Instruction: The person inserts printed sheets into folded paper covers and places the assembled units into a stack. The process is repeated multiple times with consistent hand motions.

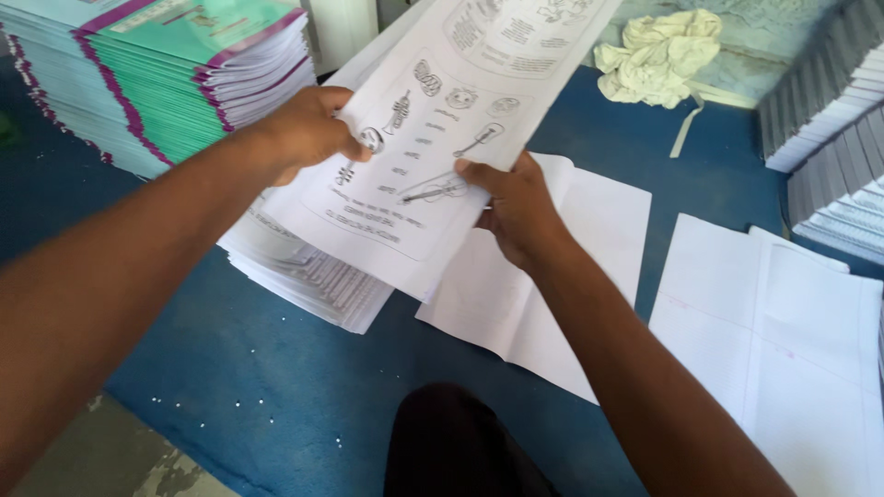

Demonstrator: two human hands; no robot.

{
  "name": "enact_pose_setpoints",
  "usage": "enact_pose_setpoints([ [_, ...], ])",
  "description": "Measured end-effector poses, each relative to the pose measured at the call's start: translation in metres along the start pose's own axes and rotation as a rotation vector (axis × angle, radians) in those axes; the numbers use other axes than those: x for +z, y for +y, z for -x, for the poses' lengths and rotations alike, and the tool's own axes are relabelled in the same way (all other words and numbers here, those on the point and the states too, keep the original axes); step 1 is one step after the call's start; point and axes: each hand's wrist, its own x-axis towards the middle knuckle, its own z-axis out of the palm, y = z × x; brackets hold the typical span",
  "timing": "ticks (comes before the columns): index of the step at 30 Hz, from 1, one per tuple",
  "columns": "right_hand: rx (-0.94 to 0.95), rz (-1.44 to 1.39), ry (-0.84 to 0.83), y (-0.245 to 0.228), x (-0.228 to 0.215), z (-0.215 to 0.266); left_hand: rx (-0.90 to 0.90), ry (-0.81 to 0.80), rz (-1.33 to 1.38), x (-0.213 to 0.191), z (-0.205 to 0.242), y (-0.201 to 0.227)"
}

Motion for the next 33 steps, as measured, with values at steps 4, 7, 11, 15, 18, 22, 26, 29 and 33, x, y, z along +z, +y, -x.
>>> enact_pose_setpoints([
  [4, -0.009, 0.003, -0.040, 0.012, 0.034, -0.017, -0.037, 0.055, -0.020, -0.035, 0.002, -0.015],
  [7, 0.011, 0.012, -0.078, 0.023, 0.053, -0.024, -0.060, 0.073, -0.033, -0.052, -0.002, -0.031],
  [11, 0.050, 0.081, -0.060, 0.040, 0.069, -0.034, -0.149, 0.114, -0.058, -0.072, -0.009, -0.057],
  [15, 0.116, 0.140, -0.041, 0.059, 0.074, -0.041, -0.148, 0.114, -0.027, -0.078, -0.020, -0.082],
  [18, 0.108, 0.165, -0.042, 0.071, 0.074, -0.042, -0.142, 0.131, -0.080, -0.079, -0.027, -0.097],
  [22, 0.086, 0.217, -0.042, 0.080, 0.072, -0.044, -0.103, 0.175, -0.202, -0.076, -0.037, -0.106],
  [26, 0.060, 0.247, -0.060, 0.081, 0.075, -0.047, -0.051, 0.186, -0.361, -0.075, -0.048, -0.109],
  [29, 0.027, 0.318, -0.065, 0.083, 0.078, -0.046, -0.008, 0.216, -0.620, -0.072, -0.058, -0.108],
  [33, 0.017, 0.549, -0.042, 0.090, 0.090, -0.044, 0.025, 0.356, -0.784, -0.056, -0.059, -0.106],
])
